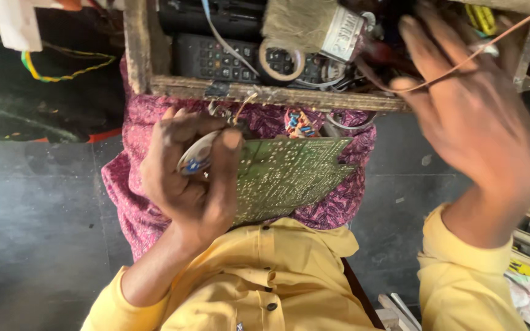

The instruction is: The person repairs a green circuit board at a cluttered workbench. They hold the board on their lap, use pliers to grip components, and use a soldering iron to solder joints, handling solder wire and small components while working on the board and attached wiring.

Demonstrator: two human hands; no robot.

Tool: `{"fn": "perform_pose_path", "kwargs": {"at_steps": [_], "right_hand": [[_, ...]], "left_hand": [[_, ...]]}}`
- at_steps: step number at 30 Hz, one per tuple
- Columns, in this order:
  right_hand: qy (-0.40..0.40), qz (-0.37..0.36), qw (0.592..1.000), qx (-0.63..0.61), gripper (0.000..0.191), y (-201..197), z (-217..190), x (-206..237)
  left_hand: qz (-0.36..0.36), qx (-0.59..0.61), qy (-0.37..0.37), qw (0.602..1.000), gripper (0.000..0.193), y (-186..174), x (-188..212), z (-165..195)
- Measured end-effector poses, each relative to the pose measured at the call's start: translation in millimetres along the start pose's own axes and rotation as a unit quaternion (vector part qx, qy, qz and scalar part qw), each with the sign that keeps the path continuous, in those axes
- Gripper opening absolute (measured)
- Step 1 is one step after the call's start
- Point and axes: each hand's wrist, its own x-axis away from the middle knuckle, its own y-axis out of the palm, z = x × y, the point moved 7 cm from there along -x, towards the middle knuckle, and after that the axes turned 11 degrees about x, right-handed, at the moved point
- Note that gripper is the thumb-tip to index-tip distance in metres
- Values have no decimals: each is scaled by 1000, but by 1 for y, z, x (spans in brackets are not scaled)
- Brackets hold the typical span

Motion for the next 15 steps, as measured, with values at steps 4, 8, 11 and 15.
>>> {"fn": "perform_pose_path", "kwargs": {"at_steps": [4,8,11,15], "right_hand": [[123,-64,990,-37,37,-43,-17,37],[76,26,985,-151,37,-53,-45,40],[-3,72,992,-105,59,-24,-48,17],[23,93,987,-126,72,8,-36,3]], "left_hand": [[3,7,-5,1000,11,-3,4,4],[17,47,-14,999,11,-1,13,4],[16,64,-27,997,11,1,21,10],[20,69,-21,997,10,-1,24,26]]}}
